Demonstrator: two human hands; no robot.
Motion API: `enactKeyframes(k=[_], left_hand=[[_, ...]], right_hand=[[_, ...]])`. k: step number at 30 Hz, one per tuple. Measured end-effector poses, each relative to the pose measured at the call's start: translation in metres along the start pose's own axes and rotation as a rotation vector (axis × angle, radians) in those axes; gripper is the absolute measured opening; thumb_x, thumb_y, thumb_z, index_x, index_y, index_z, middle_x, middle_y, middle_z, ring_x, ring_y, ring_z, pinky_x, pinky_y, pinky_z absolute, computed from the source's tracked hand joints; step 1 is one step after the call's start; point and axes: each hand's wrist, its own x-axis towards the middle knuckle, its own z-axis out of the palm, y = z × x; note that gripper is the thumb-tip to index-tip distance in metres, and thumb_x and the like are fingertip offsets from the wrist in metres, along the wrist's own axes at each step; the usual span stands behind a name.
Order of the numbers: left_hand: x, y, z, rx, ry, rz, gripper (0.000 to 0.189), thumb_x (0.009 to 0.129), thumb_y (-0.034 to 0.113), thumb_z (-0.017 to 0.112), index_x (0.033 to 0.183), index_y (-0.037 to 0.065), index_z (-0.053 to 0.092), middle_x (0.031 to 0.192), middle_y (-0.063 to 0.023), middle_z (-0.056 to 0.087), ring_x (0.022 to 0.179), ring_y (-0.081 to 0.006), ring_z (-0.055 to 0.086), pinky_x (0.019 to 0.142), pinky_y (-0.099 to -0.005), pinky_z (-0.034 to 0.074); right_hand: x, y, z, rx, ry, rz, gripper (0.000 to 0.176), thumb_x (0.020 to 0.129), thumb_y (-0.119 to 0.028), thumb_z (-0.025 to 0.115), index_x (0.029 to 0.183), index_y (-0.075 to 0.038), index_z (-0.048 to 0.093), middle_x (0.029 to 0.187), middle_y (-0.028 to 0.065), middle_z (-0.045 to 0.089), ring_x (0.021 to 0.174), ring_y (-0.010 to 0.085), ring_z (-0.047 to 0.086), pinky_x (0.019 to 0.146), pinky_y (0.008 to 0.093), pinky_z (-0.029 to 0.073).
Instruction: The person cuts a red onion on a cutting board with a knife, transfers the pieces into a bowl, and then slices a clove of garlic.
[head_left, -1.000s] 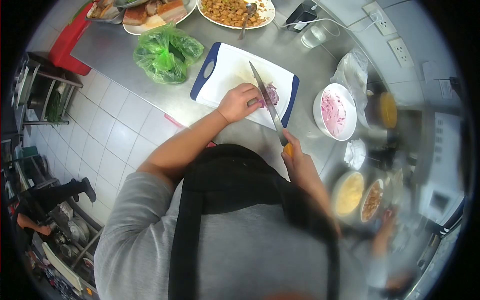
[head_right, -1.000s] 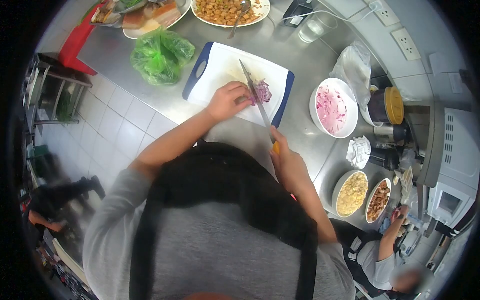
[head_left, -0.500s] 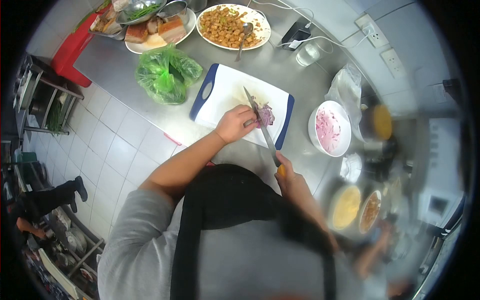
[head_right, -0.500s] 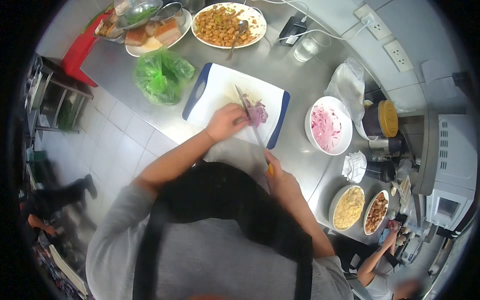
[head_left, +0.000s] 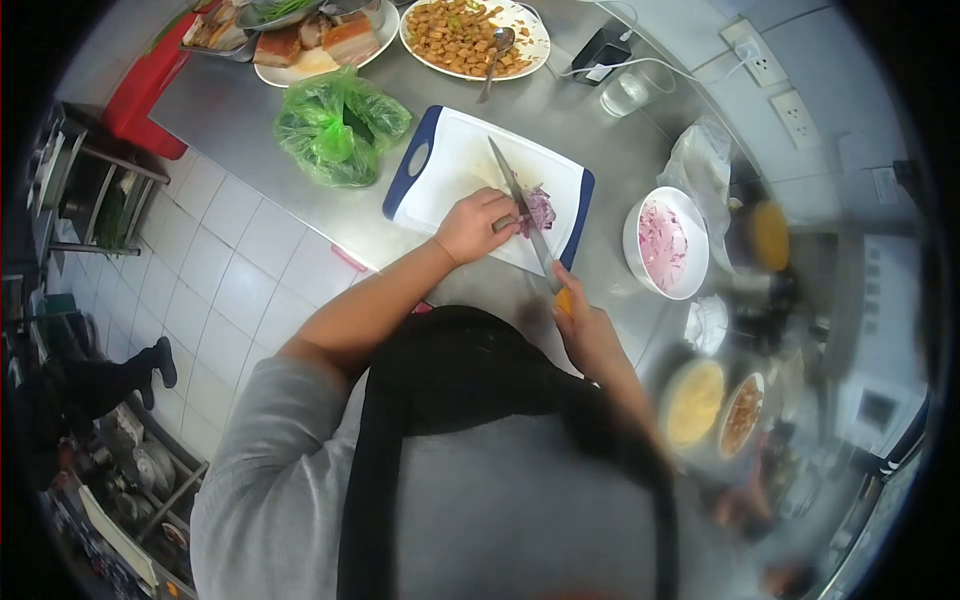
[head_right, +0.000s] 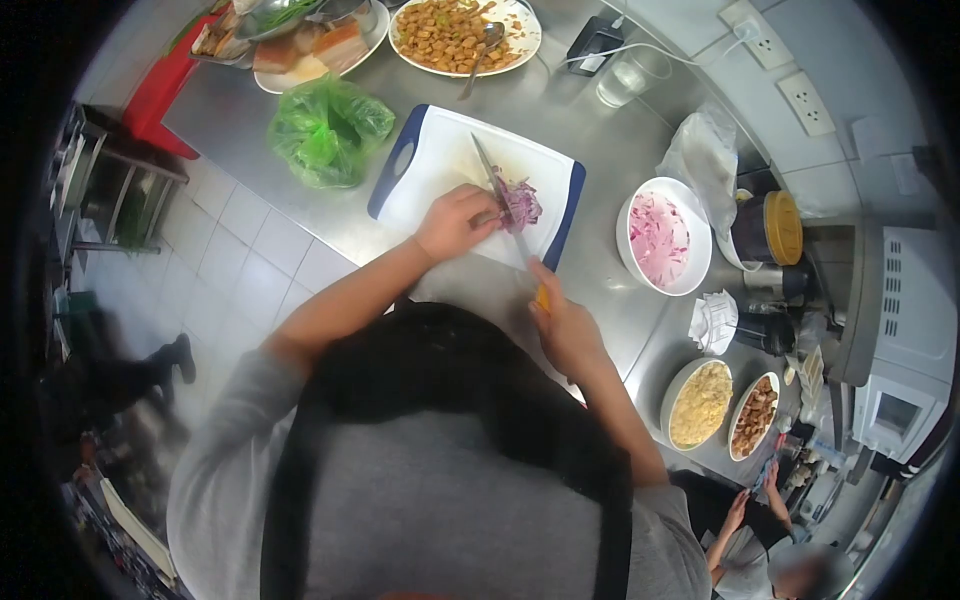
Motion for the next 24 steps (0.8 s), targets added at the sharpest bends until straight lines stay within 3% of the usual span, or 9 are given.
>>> enactKeyframes(k=[17, 24], left_hand=[[0.001, -0.004, 0.002, 0.039, 0.016, 0.041, 0.013, 0.072, 0.01, 0.074, 0.081, 0.009, 0.064, 0.084, -0.0063, 0.063, 0.082, -0.0266, 0.062, 0.071, -0.0367, 0.053], [0.001, -0.005, 0.003, 0.026, 0.031, 0.044, 0.011, 0.073, 0.01, 0.073, 0.079, 0.009, 0.064, 0.082, -0.0059, 0.063, 0.081, -0.0264, 0.062, 0.071, -0.0367, 0.053]], right_hand=[[-0.021, 0.009, 0.007, 0.028, 0.036, -0.031, 0.062, 0.096, -0.015, 0.054, 0.149, -0.023, 0.023, 0.086, 0.0297, 0.064, 0.083, 0.0505, 0.061, 0.071, 0.056, 0.046], [-0.018, 0.003, 0.004, -0.001, 0.045, -0.049, 0.06, 0.096, -0.015, 0.053, 0.148, -0.018, 0.024, 0.084, 0.0295, 0.064, 0.08, 0.0503, 0.061, 0.07, 0.0566, 0.046]])
